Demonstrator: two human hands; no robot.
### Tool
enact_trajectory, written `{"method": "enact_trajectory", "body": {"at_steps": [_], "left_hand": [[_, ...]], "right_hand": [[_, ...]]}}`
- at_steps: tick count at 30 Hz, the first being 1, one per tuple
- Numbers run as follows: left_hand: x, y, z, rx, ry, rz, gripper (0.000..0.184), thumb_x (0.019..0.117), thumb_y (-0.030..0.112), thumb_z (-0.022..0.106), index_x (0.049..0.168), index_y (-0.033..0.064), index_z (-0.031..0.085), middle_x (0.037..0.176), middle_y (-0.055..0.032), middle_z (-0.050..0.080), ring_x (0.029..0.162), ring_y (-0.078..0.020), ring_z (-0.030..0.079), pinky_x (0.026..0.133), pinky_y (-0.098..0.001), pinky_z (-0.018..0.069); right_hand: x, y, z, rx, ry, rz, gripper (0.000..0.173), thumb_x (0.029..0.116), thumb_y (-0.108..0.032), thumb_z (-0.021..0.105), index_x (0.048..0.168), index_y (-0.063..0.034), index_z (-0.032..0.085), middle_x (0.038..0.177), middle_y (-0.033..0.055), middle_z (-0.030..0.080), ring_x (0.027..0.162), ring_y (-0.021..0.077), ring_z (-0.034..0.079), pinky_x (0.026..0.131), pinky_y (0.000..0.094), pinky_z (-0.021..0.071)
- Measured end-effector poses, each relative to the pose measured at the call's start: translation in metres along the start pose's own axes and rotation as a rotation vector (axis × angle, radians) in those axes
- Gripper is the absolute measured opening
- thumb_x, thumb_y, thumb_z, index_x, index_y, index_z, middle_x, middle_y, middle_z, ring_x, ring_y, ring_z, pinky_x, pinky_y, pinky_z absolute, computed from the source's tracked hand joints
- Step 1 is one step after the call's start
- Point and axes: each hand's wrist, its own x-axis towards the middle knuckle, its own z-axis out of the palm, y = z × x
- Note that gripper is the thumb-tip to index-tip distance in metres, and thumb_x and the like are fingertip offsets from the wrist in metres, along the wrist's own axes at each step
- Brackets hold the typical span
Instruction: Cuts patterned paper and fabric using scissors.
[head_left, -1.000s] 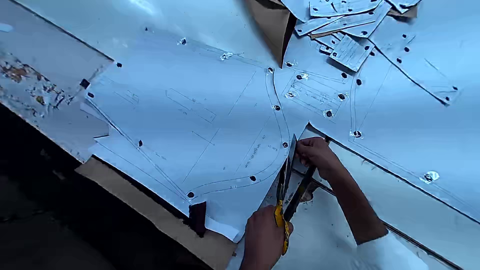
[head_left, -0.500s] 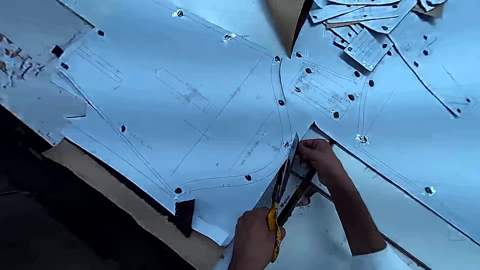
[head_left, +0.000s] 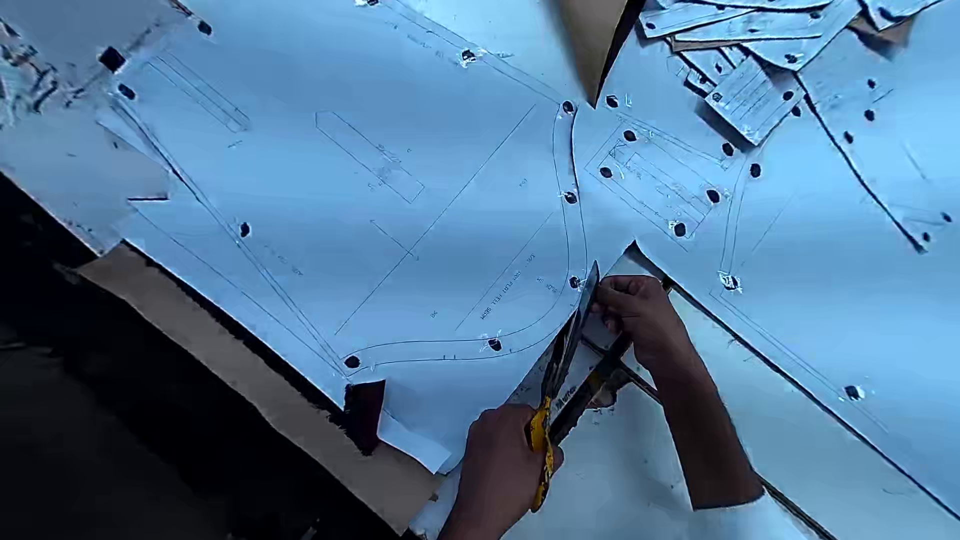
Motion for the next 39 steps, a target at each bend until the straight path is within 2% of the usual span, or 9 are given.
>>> {"method": "enact_trajectory", "body": {"at_steps": [9,14,25,30,39], "left_hand": [[0.004,-0.002,-0.001,-0.031,-0.032,0.007,0.021,0.0891,0.025,0.074,0.103,0.0093,0.075,0.092,-0.0035,0.073,0.085,-0.0158,0.068,0.08,-0.0386,0.0546],[0.0,0.004,-0.008,-0.01,-0.1,0.03,0.028,0.0933,0.028,0.07,0.112,0.0068,0.072,0.1,-0.0084,0.072,0.096,-0.0223,0.068,0.088,-0.0451,0.054],[0.001,0.017,-0.007,-0.005,-0.071,0.022,0.026,0.0951,0.024,0.069,0.114,0.0062,0.072,0.108,-0.0085,0.073,0.104,-0.0212,0.069,0.095,-0.0433,0.0537],[0.004,0.014,-0.002,-0.064,-0.048,0.011,0.02,0.0928,0.023,0.072,0.106,0.0089,0.074,0.098,-0.0038,0.073,0.093,-0.0152,0.069,0.088,-0.0381,0.055],[0.01,0.011,0.007,-0.14,-0.047,0.023,0.02,0.0904,0.023,0.075,0.103,0.0078,0.074,0.097,-0.0029,0.074,0.091,-0.013,0.07,0.086,-0.036,0.0558]], "right_hand": [[0.001,0.0,-0.002,-0.007,-0.012,0.007,0.026,0.1035,-0.005,0.054,0.078,-0.0045,0.062,0.064,-0.0007,0.065,0.043,0.0007,0.047,0.041,0.0161,0.0391],[0.0,0.0,-0.004,-0.003,-0.021,0.0,0.027,0.1039,-0.004,0.052,0.078,-0.0047,0.062,0.063,-0.0015,0.064,0.044,0.0011,0.049,0.042,0.0168,0.042],[-0.002,0.001,-0.008,0.008,-0.045,-0.035,0.026,0.1033,-0.003,0.05,0.08,-0.0053,0.063,0.063,-0.003,0.064,0.044,0.0004,0.049,0.043,0.0165,0.0432],[-0.002,-0.001,-0.005,-0.002,-0.026,-0.011,0.026,0.1027,-0.003,0.053,0.079,-0.0056,0.062,0.062,-0.0029,0.064,0.043,0.0,0.049,0.043,0.0159,0.0425],[-0.001,0.001,-0.006,0.008,-0.03,-0.03,0.027,0.1025,-0.002,0.053,0.077,-0.0049,0.062,0.063,-0.0024,0.064,0.043,0.0002,0.048,0.042,0.0157,0.0419]]}}
